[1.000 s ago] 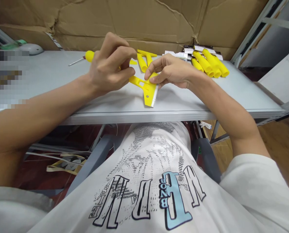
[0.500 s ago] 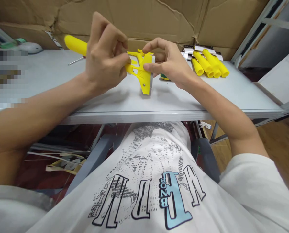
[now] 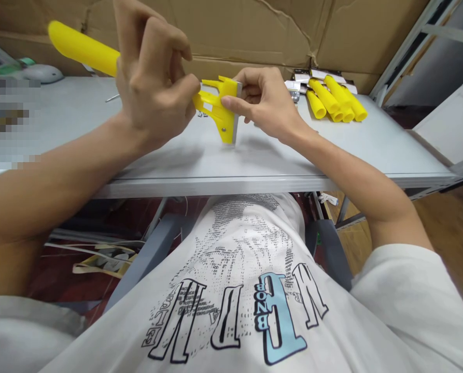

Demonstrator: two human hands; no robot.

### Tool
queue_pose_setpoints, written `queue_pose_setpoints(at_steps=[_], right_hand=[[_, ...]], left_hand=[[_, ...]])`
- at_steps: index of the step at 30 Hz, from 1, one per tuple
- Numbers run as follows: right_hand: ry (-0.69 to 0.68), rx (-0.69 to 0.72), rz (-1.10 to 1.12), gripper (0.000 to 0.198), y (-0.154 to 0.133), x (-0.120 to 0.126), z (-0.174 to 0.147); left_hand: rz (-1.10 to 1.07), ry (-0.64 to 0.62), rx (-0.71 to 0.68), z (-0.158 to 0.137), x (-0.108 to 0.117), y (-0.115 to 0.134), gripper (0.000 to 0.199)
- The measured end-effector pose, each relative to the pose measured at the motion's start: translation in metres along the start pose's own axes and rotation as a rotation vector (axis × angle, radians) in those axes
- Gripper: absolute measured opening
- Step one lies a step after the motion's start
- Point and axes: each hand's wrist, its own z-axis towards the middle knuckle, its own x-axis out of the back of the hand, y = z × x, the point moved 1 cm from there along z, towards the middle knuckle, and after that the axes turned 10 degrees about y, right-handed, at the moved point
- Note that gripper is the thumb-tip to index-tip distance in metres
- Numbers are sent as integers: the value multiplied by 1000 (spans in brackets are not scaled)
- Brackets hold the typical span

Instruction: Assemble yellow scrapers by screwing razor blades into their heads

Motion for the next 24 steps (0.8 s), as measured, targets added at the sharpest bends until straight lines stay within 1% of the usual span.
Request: queue_pose_setpoints(at_steps=[1,3,6,9,11,13,15,16,18,20,22,23,24], right_hand=[[12,12,1,59,0,-1,-1],[26,27,0,54,-2,-2,-3],[55,17,-4,49,-6,-2,-7],[42,-16,-41,50,-10,-2,-8],[32,-9,-75,55,-9,-2,-6],[51,15,-104,61,-6,-4,-4],[80,40,-130,61,-4,-5,-4],[94,61,-142,57,-4,-6,-5],[116,140,-176,41,-8,-5,-10],[130,243,-261,28,-16,-1,-18],[108,324,-402,16,-24,2,-24],[98,357,-472,8,-27,4,-26],[84,381,-527,6,-29,5,-27]], left_hand=[[13,28,-2,0,-3,0,52],[52,71,12,1,-8,2,51],[91,136,25,1,-7,4,53],[51,131,-13,1,-5,4,52],[32,101,9,2,-5,5,49],[30,79,55,6,-6,9,48],[13,80,53,12,-5,16,46],[4,77,46,17,-3,21,43],[-18,52,48,27,5,32,36],[-34,-25,114,39,16,45,26],[-4,-96,239,48,26,58,18],[5,-103,280,51,30,63,24],[11,-122,325,53,32,66,30]])
